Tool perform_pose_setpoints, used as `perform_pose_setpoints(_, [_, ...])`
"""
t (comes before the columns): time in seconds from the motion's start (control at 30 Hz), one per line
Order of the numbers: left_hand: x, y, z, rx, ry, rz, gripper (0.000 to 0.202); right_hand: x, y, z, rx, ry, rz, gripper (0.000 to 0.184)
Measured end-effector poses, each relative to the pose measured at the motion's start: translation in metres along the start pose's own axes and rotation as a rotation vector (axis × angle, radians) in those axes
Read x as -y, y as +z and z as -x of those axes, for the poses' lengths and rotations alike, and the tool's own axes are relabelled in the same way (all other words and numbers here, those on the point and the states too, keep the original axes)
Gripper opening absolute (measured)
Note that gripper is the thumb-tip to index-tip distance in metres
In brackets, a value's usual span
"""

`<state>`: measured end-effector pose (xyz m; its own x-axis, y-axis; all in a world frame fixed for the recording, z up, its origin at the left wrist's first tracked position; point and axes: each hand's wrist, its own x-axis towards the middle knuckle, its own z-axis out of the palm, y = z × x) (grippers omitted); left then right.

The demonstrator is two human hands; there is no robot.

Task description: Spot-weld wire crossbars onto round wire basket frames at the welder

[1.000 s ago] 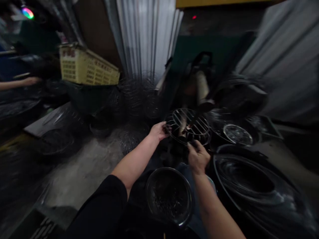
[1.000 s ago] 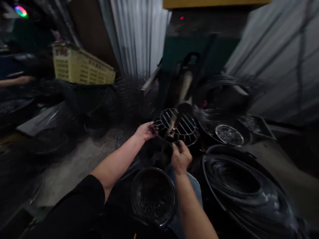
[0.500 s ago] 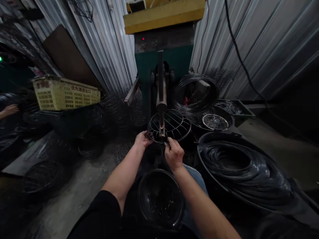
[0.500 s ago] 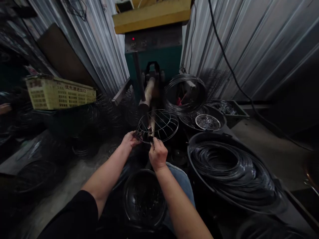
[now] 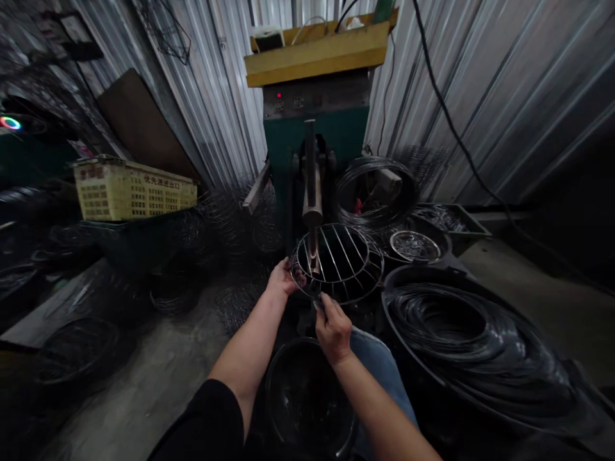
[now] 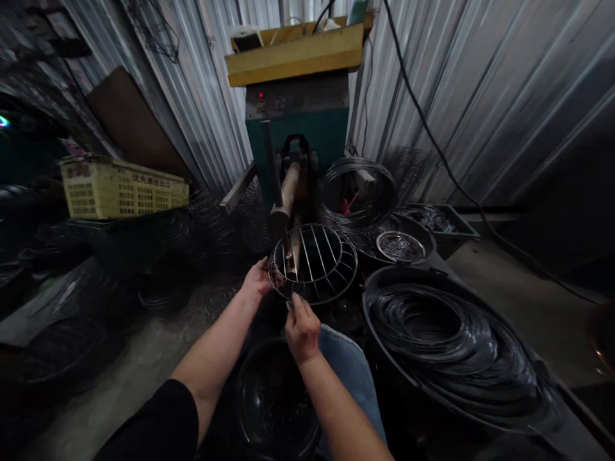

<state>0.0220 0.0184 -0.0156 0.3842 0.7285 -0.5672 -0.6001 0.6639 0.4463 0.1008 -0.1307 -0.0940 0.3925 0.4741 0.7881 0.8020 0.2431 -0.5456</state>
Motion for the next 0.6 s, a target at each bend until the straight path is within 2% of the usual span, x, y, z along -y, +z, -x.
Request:
perform_pose_setpoints(0.07, [-0.004,-0.001,0.001,0.028,0.033,-0.076,0.025,0.007,-0.012,0.017,0.089,-0.002,-0.021,0.040])
perform_pose_setpoints(0.13, [-0.009,-0.004,0.001,0.041,0.117,-0.141,0.024,0.009,-0.029,0.037,0.246,0.001,-0.052,0.048])
perform_pose_setpoints(0.2, [-0.013,-0.010,0.000,0.058,0.238,-0.198,0.021,0.005,-0.048,0.056,0.362,-0.025,-0.074,0.045])
perform_pose_setpoints(0.3, [-0.016,-0.017,0.000,0.115,0.399,-0.280,0.023,-0.010,-0.072,0.074,0.388,-0.032,-0.019,0.033])
perform_pose_setpoints(0.37, [-0.018,-0.021,0.001,0.152,0.464,-0.321,0.029,-0.019,-0.083,0.079,0.388,-0.035,0.046,0.033])
perform_pose_setpoints(0.5, [-0.020,-0.027,-0.004,0.204,0.509,-0.362,0.034,-0.026,-0.092,0.079,0.420,-0.039,0.113,0.038])
perform_pose_setpoints(0.6, [-0.019,-0.032,-0.013,0.232,0.496,-0.373,0.036,-0.031,-0.098,0.076,0.464,-0.033,0.106,0.033])
